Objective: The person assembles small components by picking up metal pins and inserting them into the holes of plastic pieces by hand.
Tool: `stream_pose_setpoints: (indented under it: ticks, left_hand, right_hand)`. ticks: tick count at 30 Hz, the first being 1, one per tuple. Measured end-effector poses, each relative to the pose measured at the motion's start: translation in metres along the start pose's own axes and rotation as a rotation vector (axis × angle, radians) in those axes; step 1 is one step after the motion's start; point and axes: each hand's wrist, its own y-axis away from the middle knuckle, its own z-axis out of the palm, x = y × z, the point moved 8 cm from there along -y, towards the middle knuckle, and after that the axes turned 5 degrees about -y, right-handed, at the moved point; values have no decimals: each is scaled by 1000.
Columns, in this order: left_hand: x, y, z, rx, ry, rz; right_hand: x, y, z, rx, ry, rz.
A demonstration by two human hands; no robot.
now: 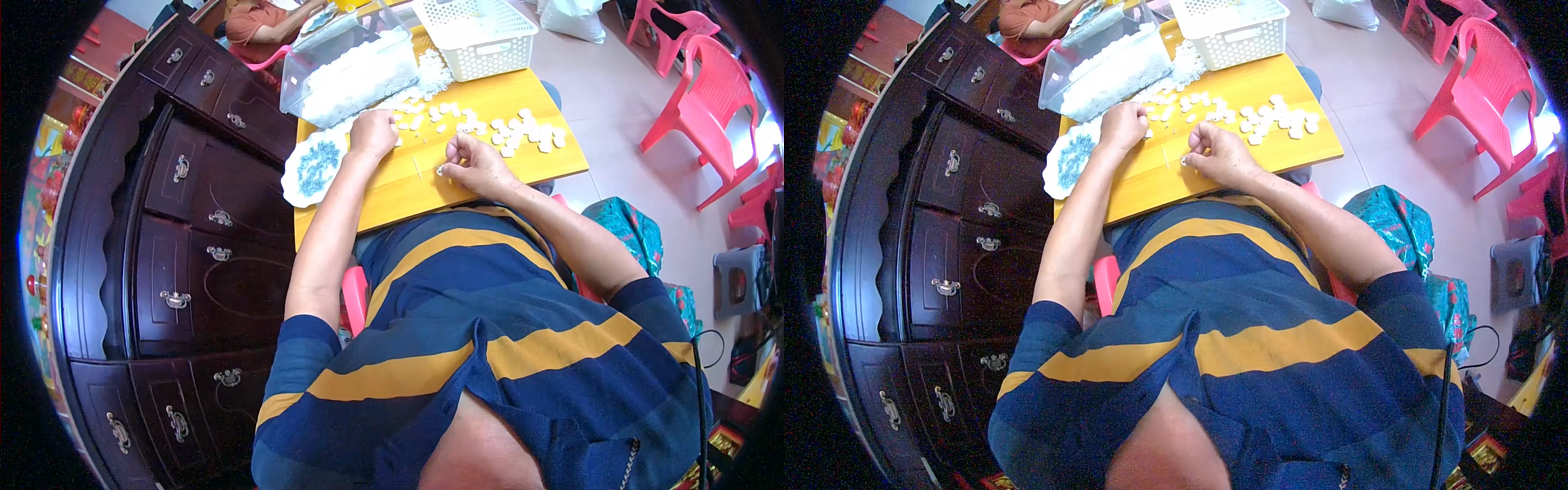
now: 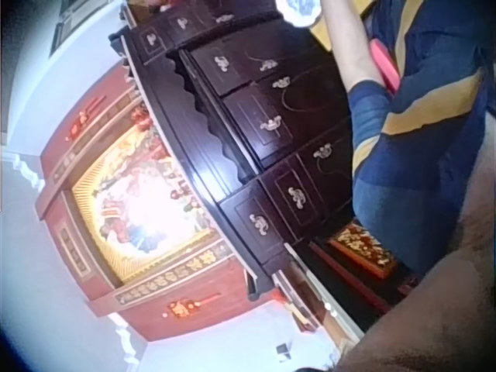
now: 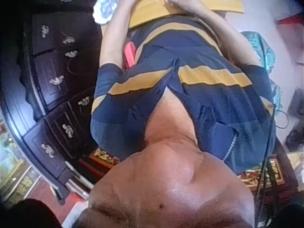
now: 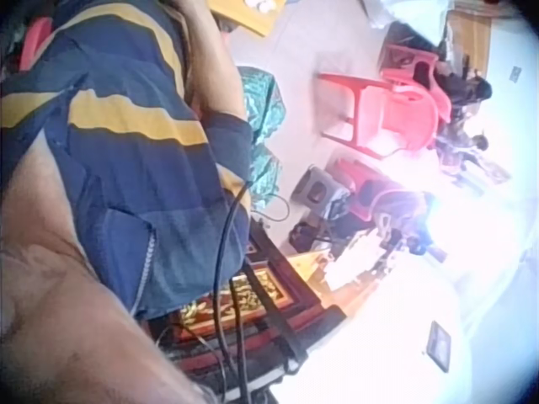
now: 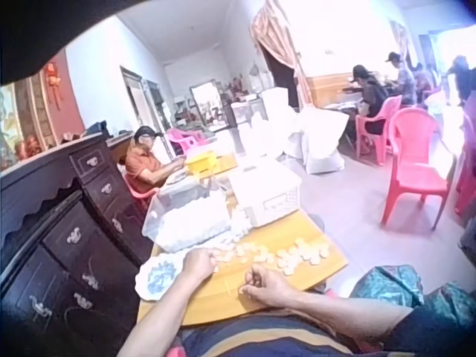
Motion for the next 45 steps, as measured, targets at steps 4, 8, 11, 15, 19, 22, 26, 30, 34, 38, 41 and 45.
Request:
stream_pose_setpoints:
  ticks: [4,8,11,15,19,22,26,30,34,38,41,45]
  left_hand:
    - [6,17,-28,43,274,-95]
    - [32,52,-34,-48,1065,-197]
    - [72,87,-41,-118,1222,-119]
    - [124,117,-38,-204,1283,-57]
    - [140,116,-22,-178,1265,-11]
    - [149,121,-14,-202,1295,59]
    - [151,123,-6,-202,1386,43]
    - [153,124,2,-312,1291,54]
    - [150,123,1,-352,1376,38]
    - [148,119,-12,-211,1407,25]
    - [146,118,-9,-187,1495,-23]
    - [143,117,-3,-268,1295,42]
  right_hand:
    - [5,-4,-3,13,-99,17]
    - [6,-3,-12,50,-294,80]
    - [10,-2,-23,175,-432,91]
    - [7,6,-16,243,-753,167]
    - [10,10,-15,301,-905,156]
    - [9,11,-17,340,-939,168]
    - [7,15,-15,393,-997,196]
    - [11,11,-17,387,-1009,169]
    - [9,11,-16,395,-992,176]
    - [8,10,-15,393,-951,170]
    - [-1,14,-9,386,-958,171]
    - [3,12,-13,427,-938,170]
